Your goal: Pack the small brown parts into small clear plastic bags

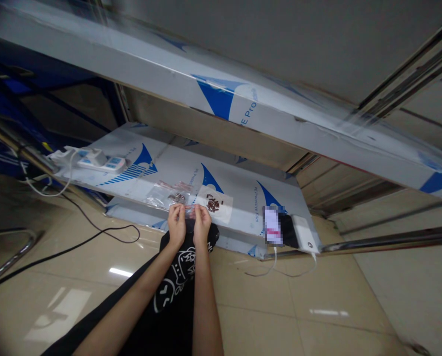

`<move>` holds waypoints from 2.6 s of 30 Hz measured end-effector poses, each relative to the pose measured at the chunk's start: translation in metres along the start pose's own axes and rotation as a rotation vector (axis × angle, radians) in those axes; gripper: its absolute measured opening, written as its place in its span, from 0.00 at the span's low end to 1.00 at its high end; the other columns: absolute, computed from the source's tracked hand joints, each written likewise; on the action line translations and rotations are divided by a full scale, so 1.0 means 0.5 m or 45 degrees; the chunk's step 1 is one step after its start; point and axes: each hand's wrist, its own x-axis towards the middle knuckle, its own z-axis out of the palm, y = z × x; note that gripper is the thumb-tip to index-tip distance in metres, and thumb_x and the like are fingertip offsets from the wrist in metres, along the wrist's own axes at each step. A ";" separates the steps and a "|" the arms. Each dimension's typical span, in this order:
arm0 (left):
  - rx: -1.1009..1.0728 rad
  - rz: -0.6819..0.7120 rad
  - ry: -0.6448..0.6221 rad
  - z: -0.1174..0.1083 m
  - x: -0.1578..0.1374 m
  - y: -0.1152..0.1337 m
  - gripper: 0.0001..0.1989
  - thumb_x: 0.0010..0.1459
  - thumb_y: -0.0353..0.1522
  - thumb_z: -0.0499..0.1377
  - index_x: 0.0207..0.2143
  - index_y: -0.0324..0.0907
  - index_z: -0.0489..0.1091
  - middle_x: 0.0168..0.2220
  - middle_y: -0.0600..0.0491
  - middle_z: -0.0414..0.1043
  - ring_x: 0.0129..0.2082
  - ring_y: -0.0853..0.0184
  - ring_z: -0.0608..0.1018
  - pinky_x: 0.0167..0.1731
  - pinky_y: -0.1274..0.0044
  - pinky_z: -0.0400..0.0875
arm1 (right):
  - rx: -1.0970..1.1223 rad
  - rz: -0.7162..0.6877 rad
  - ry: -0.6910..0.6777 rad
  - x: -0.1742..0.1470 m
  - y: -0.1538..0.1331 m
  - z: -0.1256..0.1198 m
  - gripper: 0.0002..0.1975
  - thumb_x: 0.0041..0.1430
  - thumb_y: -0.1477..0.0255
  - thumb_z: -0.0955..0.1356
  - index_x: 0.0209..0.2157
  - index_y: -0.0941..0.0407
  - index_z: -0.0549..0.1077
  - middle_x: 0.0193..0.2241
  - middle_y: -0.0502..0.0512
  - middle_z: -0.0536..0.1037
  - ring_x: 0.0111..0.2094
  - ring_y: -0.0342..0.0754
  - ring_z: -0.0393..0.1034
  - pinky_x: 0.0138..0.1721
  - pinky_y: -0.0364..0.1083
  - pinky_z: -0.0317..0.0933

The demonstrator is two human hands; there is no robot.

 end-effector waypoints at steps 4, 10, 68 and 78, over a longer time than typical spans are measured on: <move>0.010 -0.004 -0.012 0.000 0.000 -0.001 0.12 0.58 0.35 0.49 0.27 0.39 0.68 0.33 0.51 0.63 0.37 0.68 0.68 0.41 0.77 0.61 | -0.032 -0.035 -0.036 -0.001 -0.002 -0.002 0.12 0.51 0.62 0.65 0.29 0.58 0.69 0.24 0.49 0.70 0.24 0.40 0.63 0.29 0.40 0.59; -0.035 -0.048 -0.009 0.000 0.002 -0.001 0.13 0.59 0.35 0.48 0.28 0.38 0.68 0.33 0.51 0.63 0.37 0.69 0.68 0.40 0.78 0.61 | 0.035 0.021 -0.024 0.003 -0.001 0.000 0.11 0.48 0.63 0.67 0.27 0.58 0.69 0.24 0.48 0.70 0.24 0.40 0.62 0.28 0.40 0.58; -0.063 -0.589 -0.625 -0.068 0.092 -0.032 0.20 0.49 0.47 0.54 0.33 0.39 0.63 0.19 0.59 0.61 0.14 0.76 0.64 0.14 0.83 0.58 | 0.015 -0.073 -0.026 0.012 -0.013 0.022 0.12 0.51 0.63 0.66 0.33 0.57 0.73 0.25 0.52 0.74 0.26 0.45 0.67 0.27 0.42 0.60; 0.785 -0.227 -0.460 -0.157 0.295 -0.097 0.26 0.43 0.50 0.56 0.37 0.38 0.67 0.14 0.59 0.61 0.13 0.72 0.63 0.16 0.81 0.56 | 0.216 0.049 -0.076 0.034 -0.009 0.020 0.11 0.52 0.64 0.65 0.33 0.56 0.74 0.18 0.48 0.72 0.20 0.43 0.65 0.25 0.42 0.59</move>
